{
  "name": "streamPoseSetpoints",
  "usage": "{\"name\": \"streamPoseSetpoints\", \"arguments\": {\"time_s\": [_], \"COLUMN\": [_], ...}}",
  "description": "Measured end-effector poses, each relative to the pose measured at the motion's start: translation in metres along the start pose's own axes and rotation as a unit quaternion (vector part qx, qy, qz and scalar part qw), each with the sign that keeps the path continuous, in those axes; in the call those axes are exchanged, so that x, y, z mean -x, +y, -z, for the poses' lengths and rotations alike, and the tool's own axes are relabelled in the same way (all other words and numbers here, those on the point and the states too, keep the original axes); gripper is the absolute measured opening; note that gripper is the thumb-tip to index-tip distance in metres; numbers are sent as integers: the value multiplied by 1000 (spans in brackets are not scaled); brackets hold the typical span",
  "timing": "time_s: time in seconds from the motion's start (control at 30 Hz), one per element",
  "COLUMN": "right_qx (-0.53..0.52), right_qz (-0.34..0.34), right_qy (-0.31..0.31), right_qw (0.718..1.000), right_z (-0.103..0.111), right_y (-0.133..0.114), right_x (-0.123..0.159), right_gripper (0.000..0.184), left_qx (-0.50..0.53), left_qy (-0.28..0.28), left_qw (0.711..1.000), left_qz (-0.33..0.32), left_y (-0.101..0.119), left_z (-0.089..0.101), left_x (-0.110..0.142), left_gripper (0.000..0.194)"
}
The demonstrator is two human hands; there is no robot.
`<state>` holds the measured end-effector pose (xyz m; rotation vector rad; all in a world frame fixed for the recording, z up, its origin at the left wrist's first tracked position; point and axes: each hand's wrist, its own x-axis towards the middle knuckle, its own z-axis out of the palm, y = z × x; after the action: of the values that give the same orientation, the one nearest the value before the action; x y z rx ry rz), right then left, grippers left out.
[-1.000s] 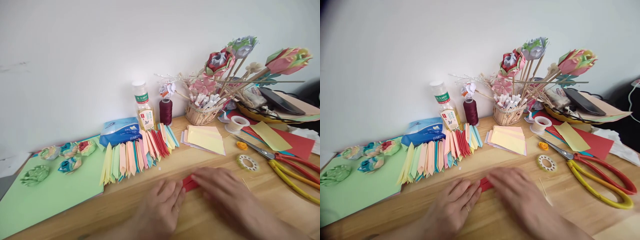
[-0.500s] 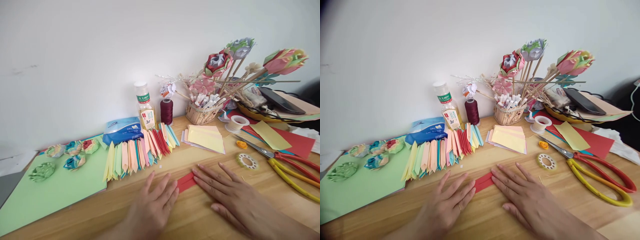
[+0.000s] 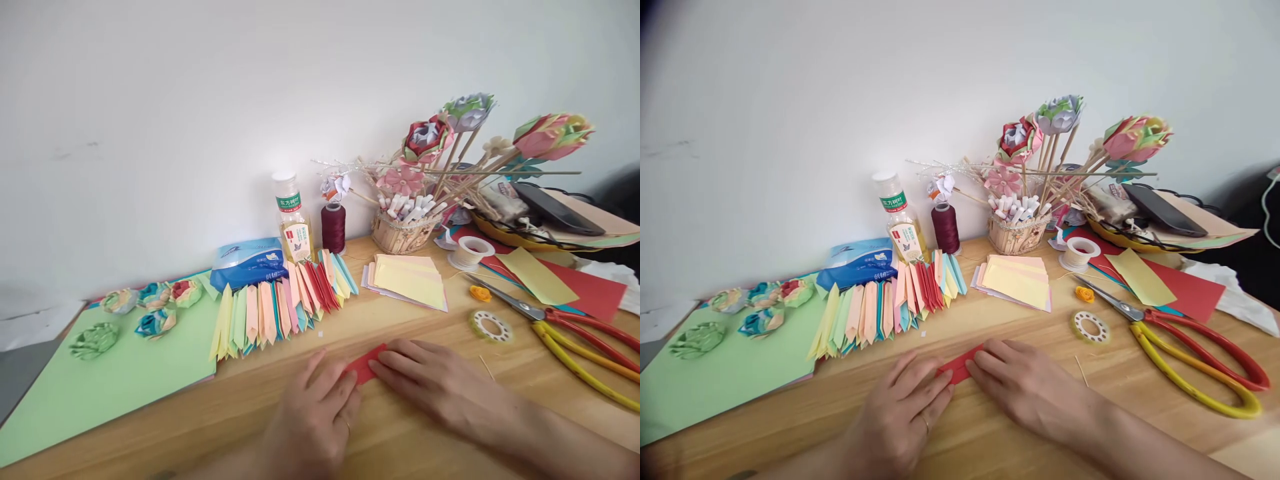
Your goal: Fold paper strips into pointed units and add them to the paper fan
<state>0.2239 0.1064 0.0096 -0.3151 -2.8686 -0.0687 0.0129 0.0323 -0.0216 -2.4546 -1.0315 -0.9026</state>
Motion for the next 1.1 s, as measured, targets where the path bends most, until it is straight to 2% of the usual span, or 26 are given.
{"name": "streamPoseSetpoints", "arguments": {"time_s": [0.17,0.3,0.4,0.53,0.6,0.7,0.87,1.1], "right_qx": [-12,-2,20,21,20,7,-58,-178], "right_qz": [7,32,56,59,59,64,52,14], "right_qy": [7,26,43,50,44,36,-5,-59], "right_qw": [1000,999,997,997,997,997,997,982], "right_z": [-3,-2,-4,-8,-9,-9,-11,-16], "right_y": [3,5,6,8,8,6,-3,-4], "right_x": [2,1,-1,0,0,-2,-11,-13], "right_gripper": [44,46,46,43,42,44,43,33], "left_qx": [39,41,73,110,131,160,161,154], "left_qy": [-14,24,13,-41,-65,-79,-100,-81], "left_qw": [999,999,995,978,968,967,964,970], "left_qz": [-1,21,65,174,202,182,188,171], "left_y": [2,7,10,9,4,-8,-26,-27], "left_z": [5,4,3,2,1,2,7,3], "left_x": [1,-2,-8,-11,-9,-7,-8,-5], "left_gripper": [28,23,23,30,35,36,22,20]}}
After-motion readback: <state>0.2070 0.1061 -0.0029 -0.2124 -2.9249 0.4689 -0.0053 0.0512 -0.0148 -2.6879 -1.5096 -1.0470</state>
